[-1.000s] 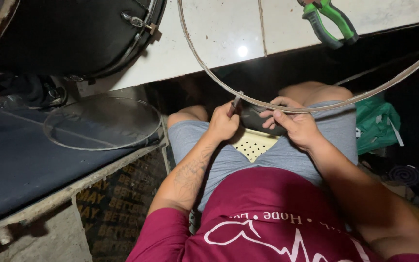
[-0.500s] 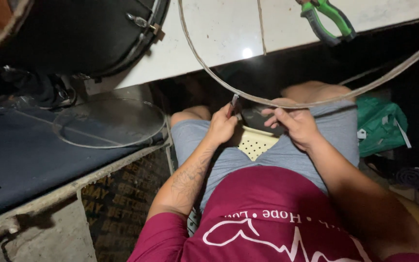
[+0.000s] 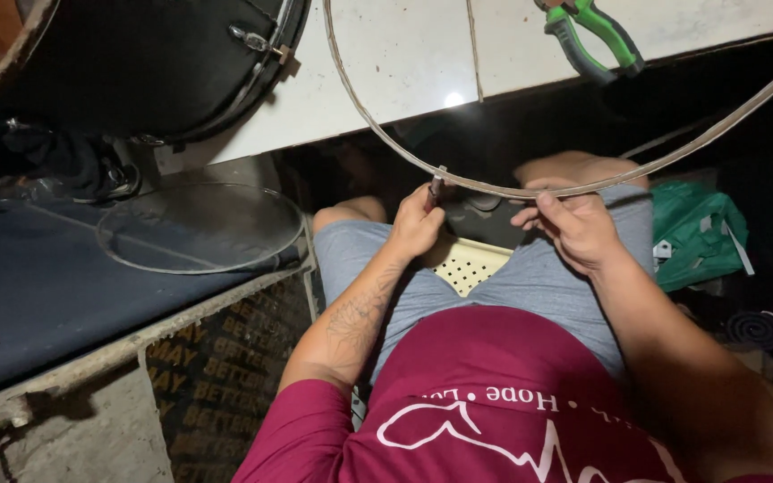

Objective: The person sits on a low chair and uses pliers to bend and adjust a metal ring resting on their lap. They repeatedly grip the ring with the pliers and apply force to reshape it, occasionally switching hands or repositioning the tool.

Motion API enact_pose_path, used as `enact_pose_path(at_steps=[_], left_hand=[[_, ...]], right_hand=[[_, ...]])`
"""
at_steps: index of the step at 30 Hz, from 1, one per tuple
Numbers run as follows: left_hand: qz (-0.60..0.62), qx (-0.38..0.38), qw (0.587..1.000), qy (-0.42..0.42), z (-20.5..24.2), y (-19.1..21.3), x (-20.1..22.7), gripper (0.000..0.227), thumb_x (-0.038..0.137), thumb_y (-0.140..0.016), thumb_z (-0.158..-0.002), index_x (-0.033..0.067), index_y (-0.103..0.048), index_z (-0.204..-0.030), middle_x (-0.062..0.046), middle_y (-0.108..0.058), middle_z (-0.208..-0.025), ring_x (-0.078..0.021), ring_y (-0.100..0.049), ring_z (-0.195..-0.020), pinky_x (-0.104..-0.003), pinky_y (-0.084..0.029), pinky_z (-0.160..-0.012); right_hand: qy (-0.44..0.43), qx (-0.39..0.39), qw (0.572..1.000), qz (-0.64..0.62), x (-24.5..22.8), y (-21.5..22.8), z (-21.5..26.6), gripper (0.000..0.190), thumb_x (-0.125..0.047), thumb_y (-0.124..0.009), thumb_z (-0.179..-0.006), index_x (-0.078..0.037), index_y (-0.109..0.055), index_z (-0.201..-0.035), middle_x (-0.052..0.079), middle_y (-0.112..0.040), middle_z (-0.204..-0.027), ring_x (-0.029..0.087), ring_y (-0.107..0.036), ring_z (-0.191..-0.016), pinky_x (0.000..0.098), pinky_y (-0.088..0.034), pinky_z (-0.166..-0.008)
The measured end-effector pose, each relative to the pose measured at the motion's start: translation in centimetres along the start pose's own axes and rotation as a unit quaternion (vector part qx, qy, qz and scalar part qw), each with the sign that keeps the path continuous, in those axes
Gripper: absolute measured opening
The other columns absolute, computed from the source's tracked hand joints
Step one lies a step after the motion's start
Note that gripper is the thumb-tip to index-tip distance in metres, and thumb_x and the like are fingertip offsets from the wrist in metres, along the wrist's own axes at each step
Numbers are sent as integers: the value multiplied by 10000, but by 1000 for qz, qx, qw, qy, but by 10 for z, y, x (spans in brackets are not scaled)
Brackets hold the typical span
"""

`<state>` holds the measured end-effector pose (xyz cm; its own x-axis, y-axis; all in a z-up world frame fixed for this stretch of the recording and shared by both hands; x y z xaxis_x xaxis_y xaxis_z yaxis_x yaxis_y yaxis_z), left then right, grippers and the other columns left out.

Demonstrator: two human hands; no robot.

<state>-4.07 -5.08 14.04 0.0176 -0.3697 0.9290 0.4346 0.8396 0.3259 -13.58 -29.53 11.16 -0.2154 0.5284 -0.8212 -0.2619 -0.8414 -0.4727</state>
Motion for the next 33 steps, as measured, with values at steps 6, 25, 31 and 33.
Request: enact_pose_path(at_steps=[6,25,31,33], left_hand=[[-27,-14,997,68,6,-14,-64,151,84,-543,-759,52,-671,-833,-205,-647,-753,-417,-662,-821,-486,-513,-760],[-75,-55,982,163,21,6,-34,393,178,-555,-800,65,-681,-1155,-268,-699,-1035,-467,-646,-1111,-572,-493,-931],[-25,-20,999,38,7,-15,-86,455,119,-594,-771,8,-668,-1206,-289,-665,-1107,-493,-622,-1130,-566,-494,-977],[-8,-13,1000,22,6,-16,-69,428,106,-589,-753,48,-687,-1165,-230,-661,-1031,-432,-655,-1072,-532,-516,-943]], right_hand=[[-19,3,1000,12,11,5,-3,262,-170,-619,-1054,4,-609,-1250,232,-721,-1046,250,-767,-793,297,-651,-693],[-14,-10,999,32,5,-12,-9,280,-206,-605,-1065,-14,-584,-1268,288,-711,-1118,230,-756,-788,267,-627,-679],[-13,-21,999,34,1,-13,-10,317,-222,-626,-1050,-8,-585,-1280,284,-715,-1112,231,-761,-788,266,-627,-668],[-14,-28,999,38,0,-13,-10,286,-217,-620,-1051,-21,-601,-1259,259,-729,-1105,228,-766,-792,262,-627,-669]])
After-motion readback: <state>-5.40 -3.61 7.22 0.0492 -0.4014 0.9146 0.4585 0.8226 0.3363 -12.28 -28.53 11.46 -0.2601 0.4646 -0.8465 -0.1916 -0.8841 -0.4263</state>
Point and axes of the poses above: each hand's wrist, its own z-axis away from the middle knuckle, its own y-axis out of the back of the hand, x = y × z, the point moved 1 cm from there along -z, towards the middle knuckle
